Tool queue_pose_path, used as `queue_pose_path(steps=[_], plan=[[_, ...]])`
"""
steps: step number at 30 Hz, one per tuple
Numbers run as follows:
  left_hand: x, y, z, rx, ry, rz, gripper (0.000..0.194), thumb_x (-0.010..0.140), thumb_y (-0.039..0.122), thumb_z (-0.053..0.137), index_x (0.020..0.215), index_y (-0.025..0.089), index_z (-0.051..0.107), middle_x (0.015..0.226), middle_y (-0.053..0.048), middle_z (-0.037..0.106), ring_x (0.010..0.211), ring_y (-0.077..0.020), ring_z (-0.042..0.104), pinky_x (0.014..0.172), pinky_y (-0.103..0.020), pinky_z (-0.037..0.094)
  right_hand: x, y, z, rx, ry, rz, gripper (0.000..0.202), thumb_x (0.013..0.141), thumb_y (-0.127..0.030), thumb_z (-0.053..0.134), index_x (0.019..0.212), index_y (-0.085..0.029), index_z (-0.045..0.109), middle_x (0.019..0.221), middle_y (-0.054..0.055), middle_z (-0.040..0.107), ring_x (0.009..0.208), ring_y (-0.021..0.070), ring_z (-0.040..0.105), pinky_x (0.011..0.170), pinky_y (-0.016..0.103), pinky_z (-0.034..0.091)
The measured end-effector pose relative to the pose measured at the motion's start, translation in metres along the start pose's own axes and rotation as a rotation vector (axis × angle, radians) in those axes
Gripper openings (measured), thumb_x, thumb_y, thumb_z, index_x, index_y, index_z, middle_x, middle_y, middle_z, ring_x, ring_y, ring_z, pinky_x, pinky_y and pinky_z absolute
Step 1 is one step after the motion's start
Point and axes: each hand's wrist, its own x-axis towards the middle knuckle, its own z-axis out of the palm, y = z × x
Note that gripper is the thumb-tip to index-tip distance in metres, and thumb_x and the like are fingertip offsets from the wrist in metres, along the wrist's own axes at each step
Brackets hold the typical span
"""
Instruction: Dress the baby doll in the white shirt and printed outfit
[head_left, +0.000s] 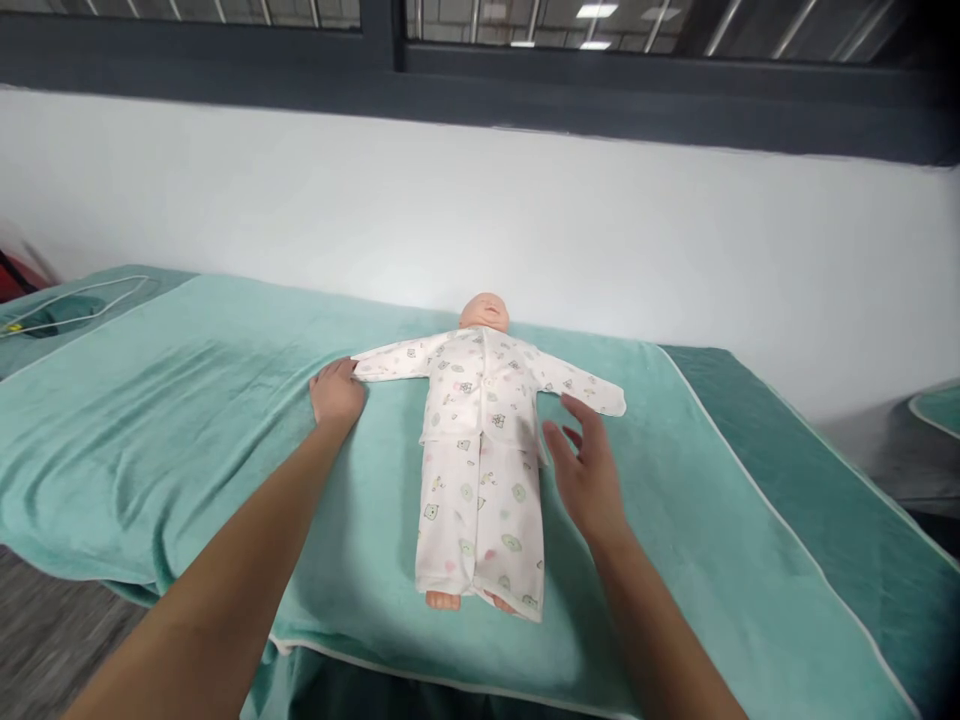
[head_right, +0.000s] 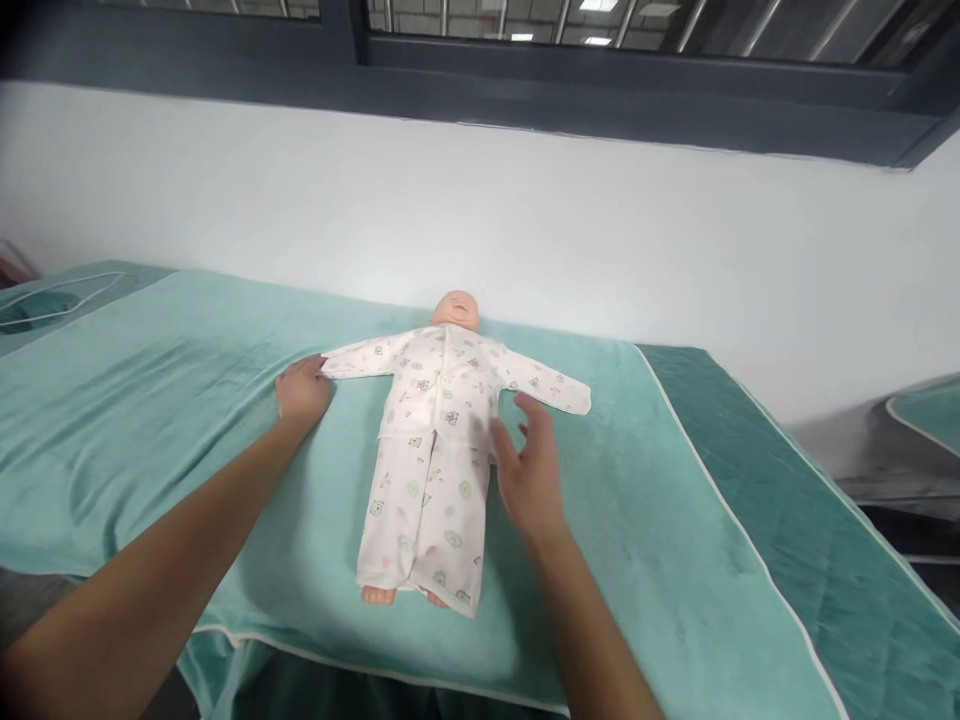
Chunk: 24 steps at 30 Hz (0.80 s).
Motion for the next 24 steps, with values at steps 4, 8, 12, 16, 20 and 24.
queue_pose_path(steps=[4, 8, 12, 16, 20, 24], plan=[[0.000, 0.000, 0.001, 0.011, 0.005, 0.000, 0.050, 0.082, 0.010, 0.046, 0.125, 0.020, 0.068, 0.137, -0.010, 0.064, 0.128, -0.0311, 0.055, 0.106, -0.045, 0.038, 0.029, -0.015, 0.025, -0.134, -0.147, -0.280, 0.051, 0.096, -0.045, 0.054, 0.143, -0.025, 0.046, 0.159, 0.010, 0.039, 0.151, 0.0291, 0.027, 0.121, 0.056, 0.030], [0.001, 0.000, 0.002, 0.032, 0.004, -0.003, 0.049, 0.082, 0.010, 0.045, 0.125, 0.020, 0.068, 0.138, -0.010, 0.064, 0.128, -0.0309, 0.055, 0.105, -0.044, 0.039, 0.026, -0.042, 0.032, -0.391, -0.405, -0.683, 0.022, 0.092, -0.032, 0.061, 0.113, -0.025, 0.063, 0.157, 0.005, 0.043, 0.153, 0.0309, 0.023, 0.126, 0.059, 0.015], [0.002, 0.000, 0.004, 0.033, 0.016, -0.013, 0.048, 0.083, 0.010, 0.044, 0.123, 0.021, 0.069, 0.137, -0.008, 0.065, 0.127, -0.0300, 0.056, 0.104, -0.043, 0.039, 0.025, -0.040, 0.032, -0.519, -0.412, -0.769, 0.009, 0.088, -0.014, 0.056, 0.093, -0.021, 0.060, 0.156, 0.008, 0.044, 0.151, 0.0312, 0.027, 0.126, 0.059, 0.014], [0.002, 0.001, 0.004, 0.031, 0.027, -0.023, 0.048, 0.083, 0.011, 0.044, 0.124, 0.022, 0.068, 0.135, -0.007, 0.066, 0.127, -0.0297, 0.056, 0.104, -0.044, 0.039, 0.032, -0.027, 0.029, -0.493, -0.408, -0.775, 0.017, 0.089, -0.007, 0.050, 0.083, -0.021, 0.057, 0.148, 0.005, 0.053, 0.149, 0.0284, 0.032, 0.126, 0.057, 0.018], [0.001, 0.003, 0.004, 0.038, 0.024, -0.035, 0.048, 0.084, 0.011, 0.043, 0.123, 0.023, 0.068, 0.135, -0.007, 0.066, 0.127, -0.0288, 0.056, 0.105, -0.043, 0.038, 0.034, -0.020, 0.027, -0.375, -0.461, -0.758, 0.016, 0.090, -0.009, 0.050, 0.082, -0.022, 0.055, 0.146, 0.004, 0.053, 0.148, 0.0284, 0.033, 0.124, 0.057, 0.022], [0.001, 0.004, 0.003, 0.059, 0.021, -0.046, 0.048, 0.085, 0.013, 0.042, 0.124, 0.023, 0.067, 0.136, -0.006, 0.066, 0.128, -0.0284, 0.055, 0.105, -0.042, 0.038, 0.033, -0.017, 0.023, -0.252, -0.493, -0.725, 0.013, 0.091, -0.012, 0.052, 0.085, -0.023, 0.056, 0.145, 0.005, 0.053, 0.148, 0.0294, 0.032, 0.122, 0.059, 0.024]])
